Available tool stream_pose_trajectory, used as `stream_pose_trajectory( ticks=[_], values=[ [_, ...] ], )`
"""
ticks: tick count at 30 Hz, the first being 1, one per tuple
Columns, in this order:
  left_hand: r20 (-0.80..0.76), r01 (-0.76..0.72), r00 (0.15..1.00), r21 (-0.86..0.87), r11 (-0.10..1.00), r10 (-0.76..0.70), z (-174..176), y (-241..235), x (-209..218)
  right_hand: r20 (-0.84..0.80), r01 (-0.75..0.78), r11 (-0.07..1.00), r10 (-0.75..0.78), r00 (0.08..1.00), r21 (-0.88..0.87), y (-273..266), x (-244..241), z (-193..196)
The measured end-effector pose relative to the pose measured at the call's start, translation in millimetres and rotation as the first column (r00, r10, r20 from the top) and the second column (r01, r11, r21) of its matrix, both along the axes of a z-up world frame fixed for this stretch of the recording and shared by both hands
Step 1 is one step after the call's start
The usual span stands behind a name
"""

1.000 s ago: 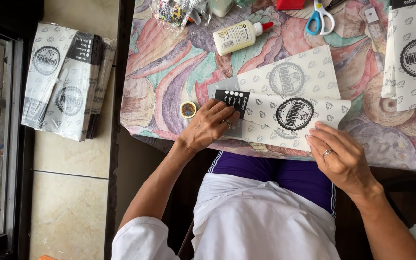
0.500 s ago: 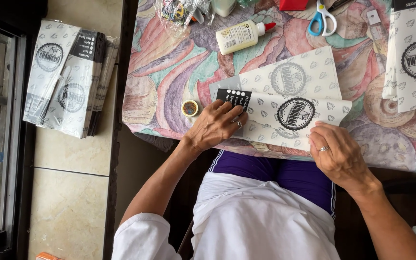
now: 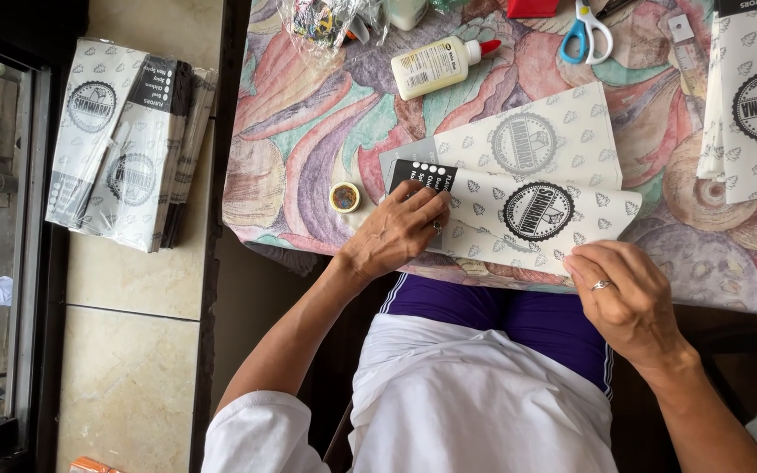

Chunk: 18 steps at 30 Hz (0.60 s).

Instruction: Folding printed paper sheets into packaging and stacking them.

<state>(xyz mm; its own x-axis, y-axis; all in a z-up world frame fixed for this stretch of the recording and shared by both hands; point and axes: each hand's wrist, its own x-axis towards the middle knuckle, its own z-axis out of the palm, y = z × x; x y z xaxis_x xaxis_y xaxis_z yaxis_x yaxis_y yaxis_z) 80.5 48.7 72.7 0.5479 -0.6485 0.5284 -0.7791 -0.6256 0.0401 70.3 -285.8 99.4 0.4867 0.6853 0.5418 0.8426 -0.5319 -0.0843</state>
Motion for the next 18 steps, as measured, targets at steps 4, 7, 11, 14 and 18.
stream_pose_trajectory(
  ticks=[4, 7, 11, 14, 18],
  values=[
    [-0.035, -0.001, 0.999, -0.013, 1.000, 0.000, 8, -1, 1, -0.024, 0.011, 1.000, -0.010, 1.000, 0.009, -2, -1, -2],
    [-0.015, -0.002, 1.000, 0.007, 1.000, 0.002, 14, -3, 3, -0.038, 0.025, 1.000, -0.024, 0.999, 0.008, -5, -2, -8],
    [0.004, -0.066, 0.998, 0.046, 0.997, 0.066, 9, -9, -2, -0.089, 0.037, 0.997, -0.043, 0.995, -0.063, -20, -6, -23],
    [-0.063, -0.235, 0.965, 0.211, 0.949, 0.253, -10, -25, -22, -0.092, 0.048, 0.994, -0.057, 0.994, -0.095, -19, -8, -21],
    [-0.115, -0.363, 0.916, 0.169, 0.916, 0.384, -12, -47, -38, -0.082, 0.060, 0.994, -0.067, 0.994, -0.086, -18, -13, -28]
  ],
)
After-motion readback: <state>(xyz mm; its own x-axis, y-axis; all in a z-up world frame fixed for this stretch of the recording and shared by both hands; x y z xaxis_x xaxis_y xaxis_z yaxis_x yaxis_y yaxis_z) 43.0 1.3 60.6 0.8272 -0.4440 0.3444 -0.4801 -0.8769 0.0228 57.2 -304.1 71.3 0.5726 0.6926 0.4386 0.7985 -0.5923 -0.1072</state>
